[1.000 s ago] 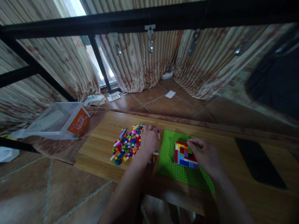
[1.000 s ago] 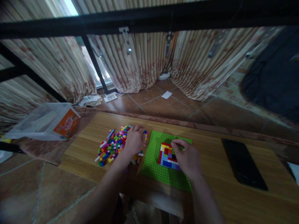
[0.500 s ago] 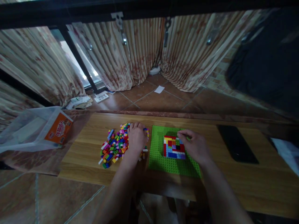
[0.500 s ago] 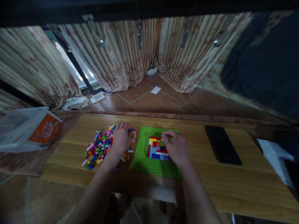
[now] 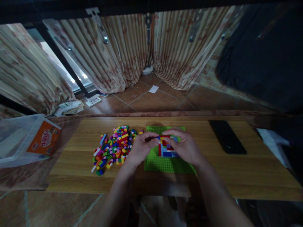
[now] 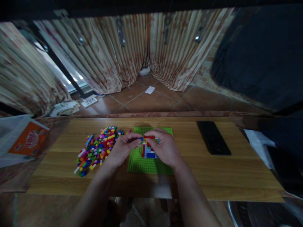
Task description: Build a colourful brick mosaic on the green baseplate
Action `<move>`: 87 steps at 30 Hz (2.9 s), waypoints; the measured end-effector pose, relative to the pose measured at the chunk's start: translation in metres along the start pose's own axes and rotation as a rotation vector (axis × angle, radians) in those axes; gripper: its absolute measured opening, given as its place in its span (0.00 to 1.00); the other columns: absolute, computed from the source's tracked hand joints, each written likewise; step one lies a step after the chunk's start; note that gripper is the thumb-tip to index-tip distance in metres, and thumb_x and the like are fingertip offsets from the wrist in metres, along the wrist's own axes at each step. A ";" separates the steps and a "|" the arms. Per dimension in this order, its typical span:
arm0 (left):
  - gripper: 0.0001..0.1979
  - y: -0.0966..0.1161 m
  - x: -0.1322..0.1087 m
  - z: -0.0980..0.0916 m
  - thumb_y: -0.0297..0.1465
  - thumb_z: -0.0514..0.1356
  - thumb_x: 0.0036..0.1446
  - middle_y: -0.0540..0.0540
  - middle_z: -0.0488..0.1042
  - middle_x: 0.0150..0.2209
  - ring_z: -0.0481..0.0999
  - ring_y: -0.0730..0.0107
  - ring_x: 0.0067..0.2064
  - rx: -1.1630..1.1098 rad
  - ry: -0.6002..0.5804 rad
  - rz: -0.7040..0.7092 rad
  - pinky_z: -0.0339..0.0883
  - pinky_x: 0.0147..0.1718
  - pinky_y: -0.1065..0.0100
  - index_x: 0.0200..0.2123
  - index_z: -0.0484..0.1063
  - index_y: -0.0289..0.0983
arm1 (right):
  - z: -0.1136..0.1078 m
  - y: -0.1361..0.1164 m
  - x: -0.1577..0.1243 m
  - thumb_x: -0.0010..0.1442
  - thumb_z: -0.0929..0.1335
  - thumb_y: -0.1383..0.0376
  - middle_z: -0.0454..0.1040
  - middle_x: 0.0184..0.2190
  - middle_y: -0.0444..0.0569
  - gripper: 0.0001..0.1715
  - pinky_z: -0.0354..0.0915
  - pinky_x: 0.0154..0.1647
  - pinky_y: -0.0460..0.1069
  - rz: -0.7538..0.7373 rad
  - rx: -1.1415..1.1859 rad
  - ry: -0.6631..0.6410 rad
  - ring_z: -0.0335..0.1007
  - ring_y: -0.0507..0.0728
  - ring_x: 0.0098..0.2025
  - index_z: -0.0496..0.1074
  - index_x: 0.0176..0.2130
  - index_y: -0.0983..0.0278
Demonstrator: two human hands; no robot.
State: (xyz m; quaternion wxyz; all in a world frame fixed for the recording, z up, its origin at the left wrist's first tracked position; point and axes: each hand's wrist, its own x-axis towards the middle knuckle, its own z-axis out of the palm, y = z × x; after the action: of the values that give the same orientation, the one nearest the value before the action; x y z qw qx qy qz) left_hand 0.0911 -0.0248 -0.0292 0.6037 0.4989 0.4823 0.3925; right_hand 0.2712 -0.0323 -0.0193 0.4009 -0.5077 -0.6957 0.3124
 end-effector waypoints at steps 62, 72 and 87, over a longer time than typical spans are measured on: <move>0.11 -0.010 -0.014 0.000 0.26 0.54 0.54 0.50 0.75 0.28 0.72 0.70 0.30 0.438 -0.181 0.146 0.63 0.31 0.71 0.36 0.76 0.36 | 0.024 0.015 0.001 0.52 0.69 0.65 0.75 0.31 0.46 0.06 0.65 0.45 0.54 0.187 -0.110 0.050 0.71 0.56 0.38 0.76 0.25 0.59; 0.16 -0.012 -0.004 -0.007 0.26 0.60 0.50 0.46 0.76 0.33 0.75 0.70 0.33 0.156 0.111 0.040 0.68 0.35 0.69 0.44 0.75 0.31 | -0.001 0.023 0.006 0.53 0.70 0.59 0.79 0.32 0.47 0.09 0.66 0.44 0.55 0.254 0.160 0.459 0.74 0.57 0.36 0.78 0.32 0.61; 0.13 0.004 -0.009 0.003 0.23 0.60 0.49 0.45 0.77 0.39 0.75 0.73 0.35 -0.157 0.112 0.016 0.70 0.36 0.71 0.41 0.76 0.32 | 0.021 -0.009 -0.004 0.58 0.70 0.65 0.76 0.40 0.48 0.06 0.65 0.48 0.54 -0.119 -0.050 -0.010 0.70 0.56 0.45 0.76 0.38 0.60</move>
State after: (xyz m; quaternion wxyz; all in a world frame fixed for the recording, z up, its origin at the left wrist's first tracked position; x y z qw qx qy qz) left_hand 0.0923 -0.0339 -0.0236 0.6097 0.4310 0.4790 0.4615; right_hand 0.2492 -0.0396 -0.0228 0.4023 -0.4739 -0.7342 0.2730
